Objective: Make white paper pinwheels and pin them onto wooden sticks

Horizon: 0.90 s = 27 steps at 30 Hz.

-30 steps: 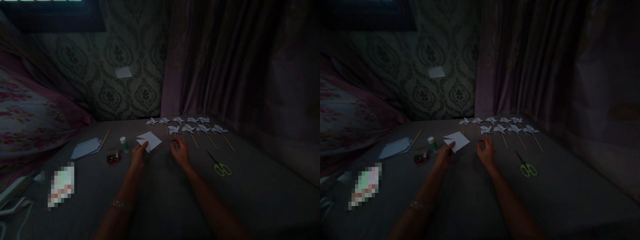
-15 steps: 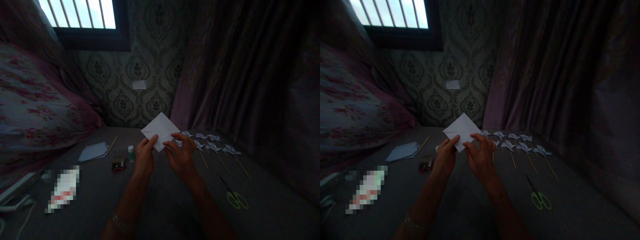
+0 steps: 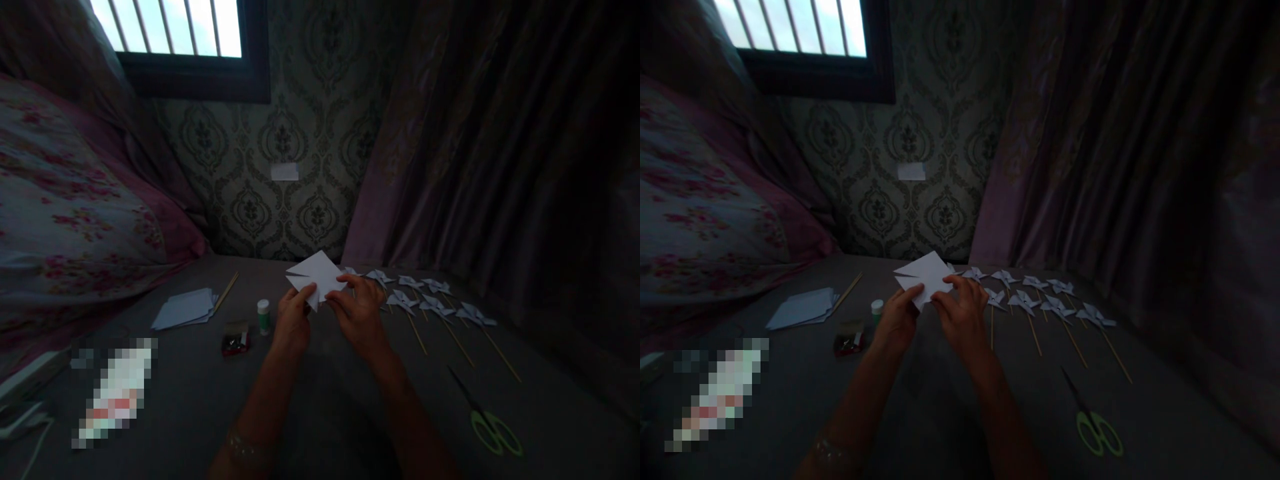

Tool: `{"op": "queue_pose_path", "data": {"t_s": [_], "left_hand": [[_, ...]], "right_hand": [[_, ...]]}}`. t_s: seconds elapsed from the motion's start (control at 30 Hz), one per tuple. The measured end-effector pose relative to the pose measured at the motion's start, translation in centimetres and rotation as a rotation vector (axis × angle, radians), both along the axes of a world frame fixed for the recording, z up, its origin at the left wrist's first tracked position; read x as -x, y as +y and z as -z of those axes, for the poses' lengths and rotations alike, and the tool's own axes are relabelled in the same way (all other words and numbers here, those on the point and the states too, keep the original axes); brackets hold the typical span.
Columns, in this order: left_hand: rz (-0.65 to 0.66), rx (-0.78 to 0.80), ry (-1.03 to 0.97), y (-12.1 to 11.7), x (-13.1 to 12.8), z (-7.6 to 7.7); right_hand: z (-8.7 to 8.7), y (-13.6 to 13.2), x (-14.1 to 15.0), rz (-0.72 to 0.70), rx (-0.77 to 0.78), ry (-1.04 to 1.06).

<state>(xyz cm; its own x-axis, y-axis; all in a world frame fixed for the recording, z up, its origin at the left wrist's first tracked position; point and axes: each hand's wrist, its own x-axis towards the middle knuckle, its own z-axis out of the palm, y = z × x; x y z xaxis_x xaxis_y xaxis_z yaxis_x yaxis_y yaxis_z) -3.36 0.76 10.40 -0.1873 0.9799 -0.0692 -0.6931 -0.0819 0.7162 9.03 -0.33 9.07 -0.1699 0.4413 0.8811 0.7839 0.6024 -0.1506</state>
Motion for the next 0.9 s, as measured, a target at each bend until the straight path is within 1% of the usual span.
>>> {"op": "queue_pose_path", "data": {"t_s": [0.13, 0.23, 0.33, 0.43, 0.53, 0.63, 0.73, 0.9], "left_hand": [[0.029, 0.048, 0.009, 0.0, -0.2, 0.0], [0.039, 0.028, 0.021, -0.1, -0.2, 0.0], [0.018, 0.014, 0.019, -0.3, -0.2, -0.1], [0.006, 0.007, 0.014, -0.4, -0.3, -0.1], [0.039, -0.025, 0.041, -0.4, -0.6, 0.2], [0.060, -0.047, 0.060, -0.3, -0.9, 0.6], [0.068, -0.035, 0.066, -0.2, -1.2, 0.9], [0.061, 0.016, 0.078, -0.2, -1.4, 0.7]], "right_hand": [[-0.1, -0.1, -0.5, -0.021, 0.018, -0.008], [-0.5, -0.5, -0.7, -0.040, 0.044, -0.024], [-0.8, -0.9, -0.7, -0.062, 0.072, -0.018], [-1.1, -1.0, -0.6, -0.078, 0.106, 0.020], [-1.0, -0.8, -0.6, -0.081, 0.136, 0.092], [-0.9, -0.5, -0.7, -0.072, 0.146, 0.169], [-0.9, -0.3, -0.8, -0.039, 0.148, 0.234], [-0.9, -0.4, -0.6, 0.021, 0.184, 0.302]]}}
